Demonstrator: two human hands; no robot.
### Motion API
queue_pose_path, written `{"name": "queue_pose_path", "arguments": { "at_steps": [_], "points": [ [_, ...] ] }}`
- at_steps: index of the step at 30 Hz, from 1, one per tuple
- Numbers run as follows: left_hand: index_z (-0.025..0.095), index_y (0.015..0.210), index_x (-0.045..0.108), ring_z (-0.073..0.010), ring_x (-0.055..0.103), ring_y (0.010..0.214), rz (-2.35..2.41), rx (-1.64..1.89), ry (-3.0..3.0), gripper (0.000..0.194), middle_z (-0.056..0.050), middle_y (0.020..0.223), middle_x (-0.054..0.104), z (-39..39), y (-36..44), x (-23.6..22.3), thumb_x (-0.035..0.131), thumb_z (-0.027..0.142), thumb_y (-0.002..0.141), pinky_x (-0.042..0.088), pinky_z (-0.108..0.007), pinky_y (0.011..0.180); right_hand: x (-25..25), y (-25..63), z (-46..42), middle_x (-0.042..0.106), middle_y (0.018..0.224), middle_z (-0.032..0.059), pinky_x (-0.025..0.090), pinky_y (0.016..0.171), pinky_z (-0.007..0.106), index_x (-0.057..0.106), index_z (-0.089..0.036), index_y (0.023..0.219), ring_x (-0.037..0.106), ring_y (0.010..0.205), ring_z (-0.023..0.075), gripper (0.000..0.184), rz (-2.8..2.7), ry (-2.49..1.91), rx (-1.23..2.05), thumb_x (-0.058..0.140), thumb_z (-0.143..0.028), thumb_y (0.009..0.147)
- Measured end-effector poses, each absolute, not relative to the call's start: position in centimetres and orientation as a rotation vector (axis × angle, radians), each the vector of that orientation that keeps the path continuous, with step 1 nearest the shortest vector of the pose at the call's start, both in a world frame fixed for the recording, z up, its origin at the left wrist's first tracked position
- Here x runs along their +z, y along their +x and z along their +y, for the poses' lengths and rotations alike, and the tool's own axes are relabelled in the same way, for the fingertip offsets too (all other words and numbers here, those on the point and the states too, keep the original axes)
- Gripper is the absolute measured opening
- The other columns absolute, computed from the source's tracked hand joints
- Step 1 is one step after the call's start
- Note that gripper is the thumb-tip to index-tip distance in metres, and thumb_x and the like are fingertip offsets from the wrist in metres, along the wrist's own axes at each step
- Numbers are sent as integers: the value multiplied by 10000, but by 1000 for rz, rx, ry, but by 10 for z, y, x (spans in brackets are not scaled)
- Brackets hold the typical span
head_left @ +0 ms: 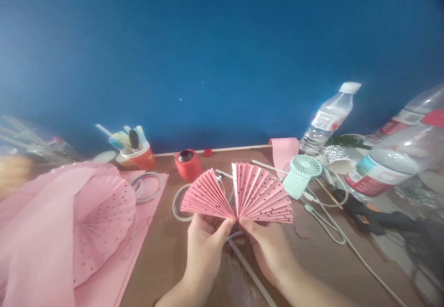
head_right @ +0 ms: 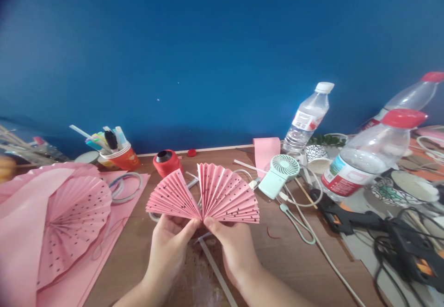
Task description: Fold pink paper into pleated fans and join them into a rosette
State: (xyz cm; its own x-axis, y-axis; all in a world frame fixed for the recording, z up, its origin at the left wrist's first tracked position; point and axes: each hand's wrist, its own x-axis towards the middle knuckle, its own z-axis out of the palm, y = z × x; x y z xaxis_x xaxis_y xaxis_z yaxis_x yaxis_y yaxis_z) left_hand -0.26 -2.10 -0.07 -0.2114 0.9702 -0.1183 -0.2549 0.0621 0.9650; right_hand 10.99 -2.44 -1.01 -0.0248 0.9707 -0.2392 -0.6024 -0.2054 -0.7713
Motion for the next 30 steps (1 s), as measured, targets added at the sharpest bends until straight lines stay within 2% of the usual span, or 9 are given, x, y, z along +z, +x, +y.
{"name": "queue_pose_path", "arguments": {
  "at_steps": [9, 15, 21, 30],
  "points": [
    [135, 836, 531, -188, 641, 798, 1165, 1382, 837, 262, -72, 834, 681, -21, -2, 0, 696, 184, 638, 503, -317, 755, -7, 108, -24, 678, 940, 96, 428, 860, 430, 665, -130, 926, 606, 889, 253, 303, -576, -888, 1573, 716, -226, 643],
    [132, 853, 549, -198, 641, 802, 1124, 1372, 836, 274, -86, 850, 682, -21, 0, 6, 695, 170, 625, 516, -296, 724, -4, 110, -23, 676, 960, 88, 425, 872, 413, 668, -135, 923, 601, 914, 262, 332, -592, -980, 1588, 727, -258, 621],
    [126, 861, 548, -193, 638, 808, 1123, 1371, 853, 265, -89, 849, 681, -21, -2, 2, 685, 163, 637, 512, -289, 728, 2, 106, -25, 700, 856, 92, 476, 791, 377, 684, -108, 863, 629, 832, 271, 381, -551, -1109, 1524, 754, -315, 552],
    [124, 844, 559, -195, 637, 812, 1120, 1386, 852, 248, -94, 855, 679, -21, -1, 3, 686, 177, 637, 510, -288, 726, 7, 103, -26, 704, 816, 104, 492, 734, 366, 700, -98, 801, 634, 807, 295, 402, -542, -1201, 1478, 760, -354, 496]
  ]
}}
